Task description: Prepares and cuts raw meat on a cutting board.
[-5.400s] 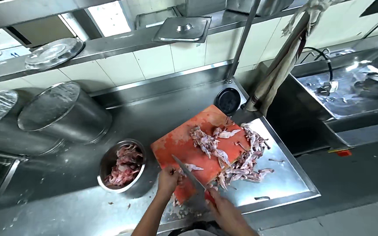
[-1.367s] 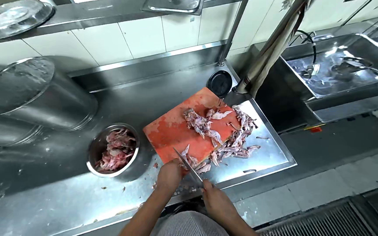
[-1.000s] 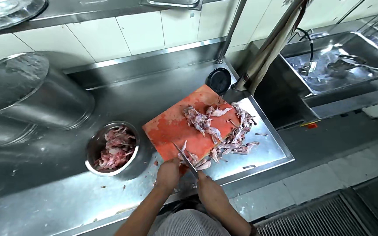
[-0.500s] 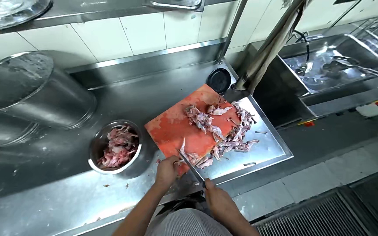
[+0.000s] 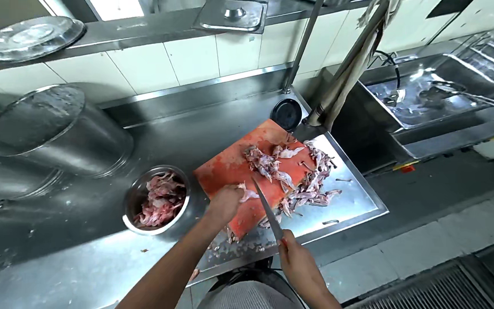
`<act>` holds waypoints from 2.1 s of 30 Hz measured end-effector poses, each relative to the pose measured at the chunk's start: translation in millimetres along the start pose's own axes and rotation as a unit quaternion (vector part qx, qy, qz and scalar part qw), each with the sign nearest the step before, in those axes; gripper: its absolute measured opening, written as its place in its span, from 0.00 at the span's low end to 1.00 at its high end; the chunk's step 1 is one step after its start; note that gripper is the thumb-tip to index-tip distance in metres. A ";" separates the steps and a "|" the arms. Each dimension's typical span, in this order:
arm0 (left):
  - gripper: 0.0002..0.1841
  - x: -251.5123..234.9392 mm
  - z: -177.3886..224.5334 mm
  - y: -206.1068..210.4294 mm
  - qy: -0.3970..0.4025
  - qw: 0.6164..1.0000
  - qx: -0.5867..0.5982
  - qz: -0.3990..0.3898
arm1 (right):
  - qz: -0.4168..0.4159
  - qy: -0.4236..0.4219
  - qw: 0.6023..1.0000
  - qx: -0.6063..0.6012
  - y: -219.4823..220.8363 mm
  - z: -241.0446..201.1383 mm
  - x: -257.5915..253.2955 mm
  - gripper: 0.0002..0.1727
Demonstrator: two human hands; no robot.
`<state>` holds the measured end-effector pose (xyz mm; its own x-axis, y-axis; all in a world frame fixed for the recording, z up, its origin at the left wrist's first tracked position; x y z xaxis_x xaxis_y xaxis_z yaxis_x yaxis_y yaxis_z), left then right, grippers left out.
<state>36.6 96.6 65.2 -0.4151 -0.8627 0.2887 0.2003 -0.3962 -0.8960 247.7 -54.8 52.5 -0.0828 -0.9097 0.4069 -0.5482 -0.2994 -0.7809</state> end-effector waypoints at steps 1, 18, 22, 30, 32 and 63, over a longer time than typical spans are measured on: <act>0.12 1.6 -5.2 6.4 -0.029 0.999 0.022 -0.011 | -0.033 0.005 0.999 0.017 2.7 -2.8 -0.4 0.20; 0.09 19.9 -55.9 44.7 -0.176 0.958 0.221 0.047 | -0.111 0.008 0.981 0.160 25.2 -61.0 -49.0 0.24; 0.08 19.0 -63.4 51.8 -0.190 0.950 0.238 0.062 | -0.138 0.020 0.978 0.157 20.5 -40.0 -36.2 0.23; 0.11 23.0 -62.5 49.9 -0.179 0.958 0.223 0.023 | -0.201 -0.020 0.976 0.085 8.0 -9.7 -28.7 0.20; 0.11 22.6 -62.3 47.8 -0.172 0.964 0.204 0.016 | -0.194 -0.028 0.977 0.086 3.4 -9.5 -29.1 0.20; 0.16 21.7 28.3 -19.4 -0.229 0.948 0.217 0.034 | -0.020 -0.007 1.000 -0.018 -25.4 -18.1 -5.7 0.20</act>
<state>48.8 76.6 98.4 0.0208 -0.8977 0.4401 0.6007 -0.3407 -0.7232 247.0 -36.8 78.7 -0.0488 -0.9015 0.4300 -0.5811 -0.3245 -0.7464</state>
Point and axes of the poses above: each hand's wrist, its own x-axis away from the middle knuckle, its own y-axis out of the palm, z = x × y, the point moved 1 cm from there along -x, towards the middle knuckle, and after that the axes turned 2 degrees about z, right-handed, at the moved point
